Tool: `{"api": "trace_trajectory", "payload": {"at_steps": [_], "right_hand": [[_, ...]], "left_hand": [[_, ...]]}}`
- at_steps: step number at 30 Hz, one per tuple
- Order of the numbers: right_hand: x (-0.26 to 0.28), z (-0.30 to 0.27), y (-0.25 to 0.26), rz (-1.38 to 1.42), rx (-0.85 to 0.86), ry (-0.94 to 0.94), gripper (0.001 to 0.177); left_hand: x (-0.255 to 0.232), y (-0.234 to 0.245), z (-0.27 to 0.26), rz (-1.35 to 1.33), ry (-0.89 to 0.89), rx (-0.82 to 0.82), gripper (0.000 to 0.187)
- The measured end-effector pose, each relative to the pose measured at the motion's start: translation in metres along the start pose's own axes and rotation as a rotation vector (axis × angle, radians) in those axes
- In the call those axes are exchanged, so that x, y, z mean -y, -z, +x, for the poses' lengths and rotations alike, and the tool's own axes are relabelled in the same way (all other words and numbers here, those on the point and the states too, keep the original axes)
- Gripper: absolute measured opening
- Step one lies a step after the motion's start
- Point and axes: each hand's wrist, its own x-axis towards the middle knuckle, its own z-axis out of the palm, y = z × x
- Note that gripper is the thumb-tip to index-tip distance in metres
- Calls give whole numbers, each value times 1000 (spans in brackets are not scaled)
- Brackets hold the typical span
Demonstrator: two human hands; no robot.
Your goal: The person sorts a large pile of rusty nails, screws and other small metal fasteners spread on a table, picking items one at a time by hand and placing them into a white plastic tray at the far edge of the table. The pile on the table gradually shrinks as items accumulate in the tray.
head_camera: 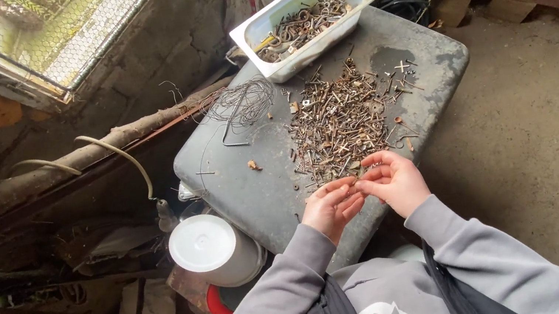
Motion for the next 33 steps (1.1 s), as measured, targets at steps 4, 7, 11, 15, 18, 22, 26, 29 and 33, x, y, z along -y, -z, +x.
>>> {"api": "trace_trajectory", "payload": {"at_steps": [4,7,11,15,18,22,26,29,33], "right_hand": [[-29,11,4,66,11,-36,53],[-28,21,2,127,45,-103,47],[-34,35,7,237,131,-267,34],[-33,56,22,393,162,-452,28],[-54,76,36,182,259,-396,29],[-74,109,57,88,273,-359,21],[-86,147,80,145,133,-369,16],[-73,175,109,275,79,-409,18],[-78,211,132,76,153,-320,16]], "left_hand": [[8,3,0,25,-16,-35,36],[10,5,12,57,-74,-115,31],[13,2,28,69,-85,-183,28],[41,14,64,89,-51,-197,33],[47,7,80,90,-57,-173,39],[56,5,112,102,-47,-183,42],[51,-6,134,169,-31,-239,20],[49,10,161,281,-69,-279,27],[-3,-19,154,1067,-338,-428,24]]}}
